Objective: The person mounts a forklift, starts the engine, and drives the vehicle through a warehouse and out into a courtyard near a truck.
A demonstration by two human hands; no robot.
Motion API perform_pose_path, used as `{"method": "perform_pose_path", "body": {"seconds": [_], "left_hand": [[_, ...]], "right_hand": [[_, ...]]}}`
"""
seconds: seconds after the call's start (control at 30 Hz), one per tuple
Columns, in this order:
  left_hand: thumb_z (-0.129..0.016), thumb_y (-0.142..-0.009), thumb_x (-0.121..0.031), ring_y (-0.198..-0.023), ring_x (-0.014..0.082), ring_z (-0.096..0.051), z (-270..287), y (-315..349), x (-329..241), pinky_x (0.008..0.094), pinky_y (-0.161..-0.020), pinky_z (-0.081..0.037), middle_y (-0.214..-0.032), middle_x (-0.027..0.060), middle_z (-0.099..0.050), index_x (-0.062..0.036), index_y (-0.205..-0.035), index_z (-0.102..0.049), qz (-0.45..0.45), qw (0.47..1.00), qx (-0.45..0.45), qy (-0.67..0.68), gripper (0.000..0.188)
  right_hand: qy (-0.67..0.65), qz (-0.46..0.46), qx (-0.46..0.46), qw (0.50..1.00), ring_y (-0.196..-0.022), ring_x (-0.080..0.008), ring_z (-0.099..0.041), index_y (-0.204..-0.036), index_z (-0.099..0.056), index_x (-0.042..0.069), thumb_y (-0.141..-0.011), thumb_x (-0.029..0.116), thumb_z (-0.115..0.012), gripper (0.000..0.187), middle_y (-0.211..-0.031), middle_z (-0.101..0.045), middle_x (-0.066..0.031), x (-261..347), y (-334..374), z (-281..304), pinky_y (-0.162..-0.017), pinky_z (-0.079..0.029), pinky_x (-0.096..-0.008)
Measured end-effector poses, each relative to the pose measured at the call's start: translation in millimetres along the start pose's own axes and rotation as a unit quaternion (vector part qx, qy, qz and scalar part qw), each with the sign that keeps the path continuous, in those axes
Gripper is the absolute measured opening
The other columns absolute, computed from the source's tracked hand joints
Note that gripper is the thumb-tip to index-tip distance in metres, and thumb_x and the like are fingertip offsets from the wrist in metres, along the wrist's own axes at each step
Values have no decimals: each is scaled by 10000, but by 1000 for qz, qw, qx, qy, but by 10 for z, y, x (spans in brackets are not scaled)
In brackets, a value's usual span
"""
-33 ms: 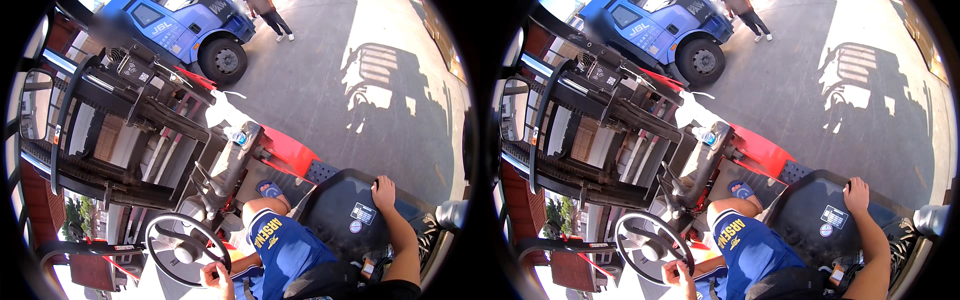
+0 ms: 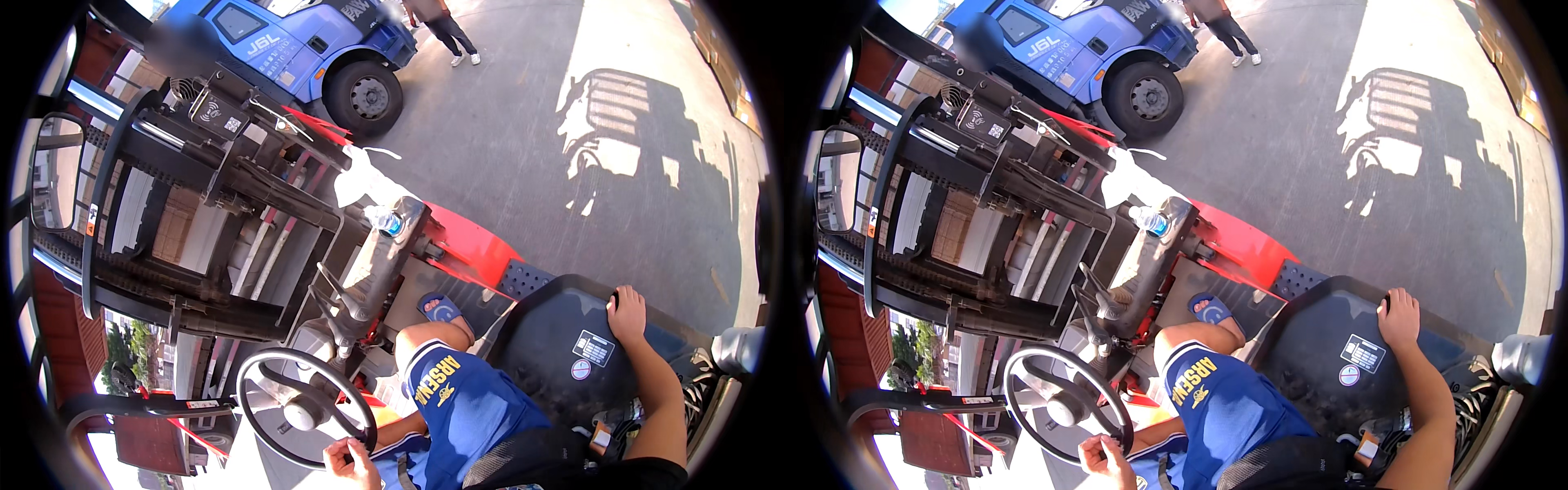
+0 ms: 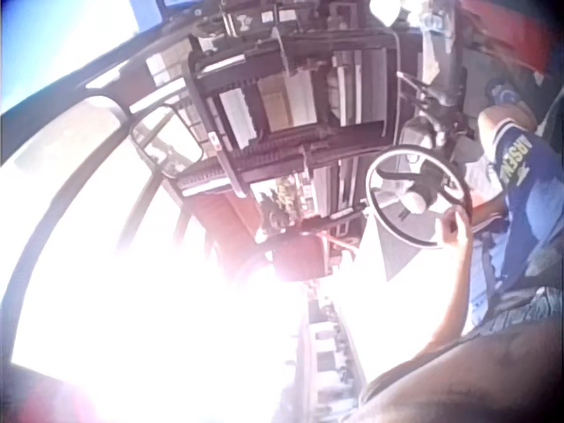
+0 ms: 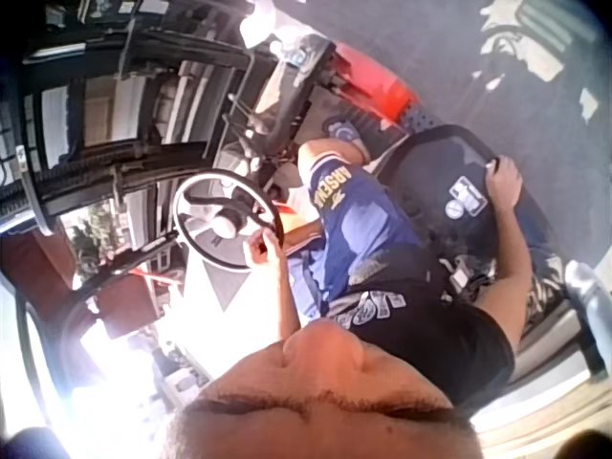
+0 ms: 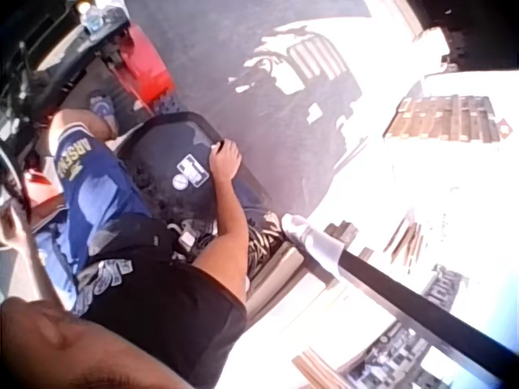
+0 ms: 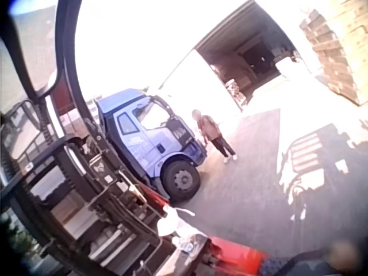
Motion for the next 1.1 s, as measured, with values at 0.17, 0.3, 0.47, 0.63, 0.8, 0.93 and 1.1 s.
{"method": "perform_pose_path", "body": {"seconds": [0.17, 0.3, 0.47, 0.63, 0.8, 0.93, 1.1], "left_hand": [[-775, -1141, -191, -748, 104, -577, 759, -277, 814, 253, -673, -458, -891, 6, -663, -48, -1219, -670, 18, 982, -186, -13, 193], [-796, -1147, -306, -727, 73, -489, 1085, -1746, 939, 254, -655, -390, -824, -25, -566, -95, -1203, -695, 49, 957, -276, 72, 240], [-796, -1142, -286, -726, 77, -488, 714, -2828, 512, 270, -701, -411, -806, -47, -535, -115, -1121, -712, 20, 956, -279, 84, 191], [-754, -1144, -193, -805, 102, -537, -211, -2761, -147, 282, -827, -458, -885, -37, -586, -116, -1120, -672, -56, 987, -107, 104, 115], [-711, -1168, -121, -766, 136, -651, -814, -2003, -479, 285, -691, -550, -930, 41, -719, -46, -1236, -692, 28, 998, -50, -1, 104], [-805, -1106, -281, -935, 162, -725, -554, -906, -108, 359, -835, -609, -1038, 80, -801, -75, -1312, -772, 53, 996, 63, -35, 294], [-876, -1069, -301, -890, 156, -701, 312, 100, 700, 346, -802, -598, -987, 41, -778, -59, -1334, -793, 113, 964, -84, -223, 369]], "right_hand": [[-7, 5, -2, 1000, -1201, -369, -692, -1243, -682, 41, -1060, 195, -692, 240, -1241, -713, -138, -6, -93, 1, -1084, -509, -497], [8, -27, 33, 999, -1228, -383, -685, -1276, -679, 32, -1065, 225, -690, 286, -1275, -710, -156, -2, -70, 58, -1106, -511, -505], [-59, 62, 121, 989, -1344, -402, -665, -1429, -676, 0, -1040, 338, -728, 518, -1427, -701, -202, -13, -212, 426, -1187, -499, -486], [-61, 73, 150, 984, -1387, -383, -642, -1496, -716, 134, -974, 437, -768, 605, -1467, -696, -180, -460, -131, 642, -1213, -471, -549], [-103, 38, 145, 983, -1356, -391, -646, -1425, -742, 92, -938, 384, -784, 569, -1429, -718, -178, -507, -188, 579, -1207, -459, -555], [-139, 29, 108, 984, -1362, -408, -643, -1379, -739, 47, -910, 291, -798, 532, -1437, -717, -198, -599, -96, 515, -1205, -451, -568], [-134, 51, 105, 984, -1362, -430, -638, -1366, -729, 22, -899, 258, -794, 527, -1432, -711, -219, -630, -141, 459, -1206, -443, -581]]}}
Point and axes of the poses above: each hand's wrist, its own y-axis away from the middle knuckle, its own z-axis out of the back of the hand, x = y × z, the point moved 1 cm from there along -y, towards the middle knuckle
